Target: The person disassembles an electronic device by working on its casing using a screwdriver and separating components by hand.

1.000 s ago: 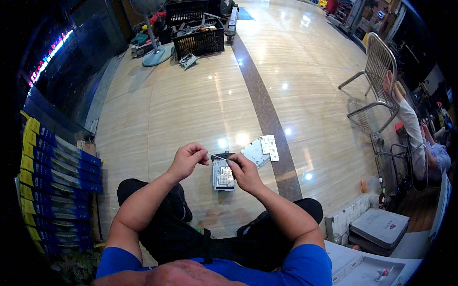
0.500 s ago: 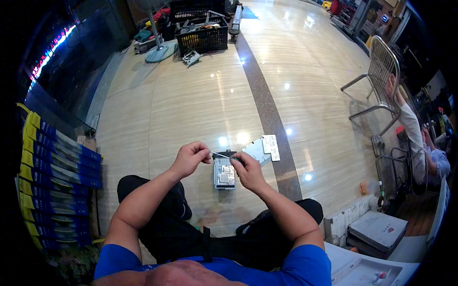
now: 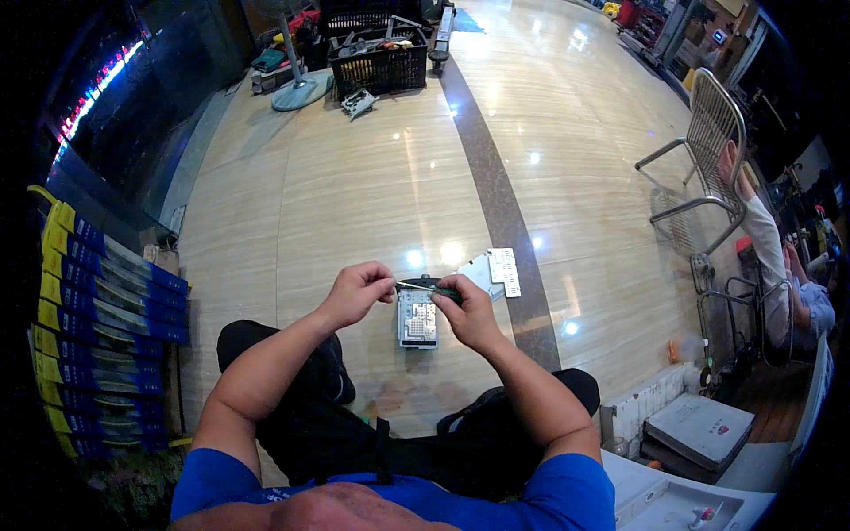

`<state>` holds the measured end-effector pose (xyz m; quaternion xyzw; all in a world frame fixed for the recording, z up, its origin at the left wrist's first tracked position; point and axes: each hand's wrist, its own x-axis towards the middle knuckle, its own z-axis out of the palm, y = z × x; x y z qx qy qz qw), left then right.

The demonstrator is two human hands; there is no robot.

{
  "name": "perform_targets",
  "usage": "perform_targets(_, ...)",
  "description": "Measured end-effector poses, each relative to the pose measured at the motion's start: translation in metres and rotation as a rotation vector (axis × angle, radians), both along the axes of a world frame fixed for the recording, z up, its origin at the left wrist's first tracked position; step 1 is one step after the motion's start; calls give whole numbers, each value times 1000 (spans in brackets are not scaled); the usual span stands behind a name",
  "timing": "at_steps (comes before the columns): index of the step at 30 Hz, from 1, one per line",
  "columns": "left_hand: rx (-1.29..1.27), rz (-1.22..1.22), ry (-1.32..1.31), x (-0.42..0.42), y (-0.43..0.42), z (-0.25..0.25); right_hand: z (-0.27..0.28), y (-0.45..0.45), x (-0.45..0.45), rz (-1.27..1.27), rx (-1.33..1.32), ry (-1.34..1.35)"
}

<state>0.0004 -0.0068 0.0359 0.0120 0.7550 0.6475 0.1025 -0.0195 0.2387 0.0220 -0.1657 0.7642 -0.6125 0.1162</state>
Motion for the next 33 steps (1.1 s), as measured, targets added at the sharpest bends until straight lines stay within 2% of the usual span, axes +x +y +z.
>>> perform_targets(12, -106, 0, 29, 1, 1, 0, 3, -1, 1, -7, -4, -1)
perform_targets(15, -90, 6, 22, 0, 2, -1, 7, -1, 2, -12, -5, 95)
perform_targets(21, -65, 2, 11, 1, 1, 0, 2, 0, 0, 18, -21, -19)
perform_targets(24, -65, 0, 17, 2, 1, -1, -4, -1, -1, 9, -10, 118)
perform_targets(30, -10, 43, 60, 1, 1, -5, 2, 0, 1, 11, 52, -10)
perform_targets(33, 8, 45, 53, 1, 2, -5, 9, -3, 4, 26, -15, -86)
